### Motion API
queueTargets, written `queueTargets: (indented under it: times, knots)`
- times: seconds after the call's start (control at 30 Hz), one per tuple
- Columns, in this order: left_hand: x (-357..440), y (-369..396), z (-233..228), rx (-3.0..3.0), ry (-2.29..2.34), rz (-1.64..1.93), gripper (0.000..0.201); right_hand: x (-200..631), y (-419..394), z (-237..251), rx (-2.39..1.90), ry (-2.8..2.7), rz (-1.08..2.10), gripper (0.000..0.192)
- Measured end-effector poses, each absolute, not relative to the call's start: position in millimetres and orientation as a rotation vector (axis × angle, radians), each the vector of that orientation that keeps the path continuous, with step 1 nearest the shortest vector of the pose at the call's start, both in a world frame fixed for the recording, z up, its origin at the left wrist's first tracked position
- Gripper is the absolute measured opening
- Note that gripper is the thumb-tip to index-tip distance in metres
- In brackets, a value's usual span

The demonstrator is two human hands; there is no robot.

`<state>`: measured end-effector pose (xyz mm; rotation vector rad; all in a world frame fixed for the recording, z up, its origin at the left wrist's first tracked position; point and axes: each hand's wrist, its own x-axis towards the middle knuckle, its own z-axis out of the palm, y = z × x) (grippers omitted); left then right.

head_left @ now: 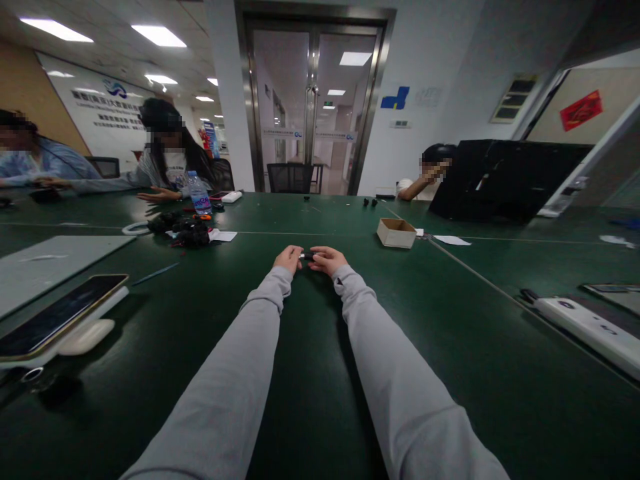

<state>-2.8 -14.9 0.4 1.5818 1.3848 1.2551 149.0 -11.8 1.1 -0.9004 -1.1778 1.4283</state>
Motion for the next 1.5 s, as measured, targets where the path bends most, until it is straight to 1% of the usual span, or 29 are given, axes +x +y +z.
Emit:
queueTargets:
  times: [0.03, 0.13, 0.23, 0.3, 0.43, 0.53, 0.6, 0.67, 0.77, 0.87, 0.93, 1.1, 1.2, 1.3, 1.5]
  knots:
    - [-2.7, -14.7, 0.0, 1.618, 1.383, 1.274, 0.027, 148.9, -11.6, 1.0, -0.903, -1.174, 1.427, 0.021]
    - [-2.6, -14.0, -1.0, 1.672, 1.365, 1.319, 0.036, 148.7, -11.6, 0.9, -0.906, -1.171, 1.427, 0.022]
    - [-2.7, -13.8, -1.2, 1.603, 1.379, 1.276, 0.026, 148.9, -12.3, 1.5, -0.904, -1.177, 1.428, 0.022]
    - [-2.8, -13.9, -0.7, 1.608, 1.386, 1.285, 0.026, 149.0, -12.9, 1.9, -0.900, -1.185, 1.426, 0.021]
    - [-2.4, -13.1, 0.6, 1.580, 1.402, 1.299, 0.036, 149.1, -13.6, 2.6, -0.892, -1.188, 1.431, 0.022]
    - [-1.7, -12.2, 0.3, 1.520, 1.396, 1.228, 0.029, 149.1, -13.4, 2.9, -0.899, -1.190, 1.433, 0.022]
    - [-1.5, -12.0, -0.2, 1.556, 1.384, 1.258, 0.030, 149.3, -13.2, 3.0, -0.905, -1.194, 1.428, 0.022]
    - [-1.5, -12.1, -0.4, 1.574, 1.371, 1.280, 0.035, 149.4, -13.1, 3.2, -0.907, -1.199, 1.427, 0.021]
    - [-1.2, -12.8, 0.1, 1.540, 1.361, 1.240, 0.028, 149.4, -13.6, 3.7, -0.911, -1.203, 1.435, 0.021]
    - [-1.1, -13.3, 1.0, 1.585, 1.365, 1.271, 0.027, 149.0, -14.4, 4.2, -0.912, -1.200, 1.436, 0.021]
    - [-1.1, -13.1, 1.1, 1.582, 1.369, 1.274, 0.031, 148.6, -14.9, 4.1, -0.907, -1.201, 1.429, 0.021]
    - [-1.7, -10.3, -2.0, 1.555, 1.361, 1.262, 0.028, 148.5, -14.6, 3.1, -0.903, -1.208, 1.420, 0.021]
    - [-2.0, -9.7, -3.3, 1.598, 1.352, 1.314, 0.033, 148.8, -14.4, 3.3, -0.908, -1.203, 1.423, 0.021]
    - [-1.8, -10.6, -2.9, 1.544, 1.345, 1.257, 0.027, 149.1, -14.9, 4.1, -0.907, -1.206, 1.424, 0.021]
    - [-3.0, -10.2, -4.2, 1.594, 1.343, 1.273, 0.025, 148.7, -14.7, 4.1, -0.894, -1.206, 1.434, 0.021]
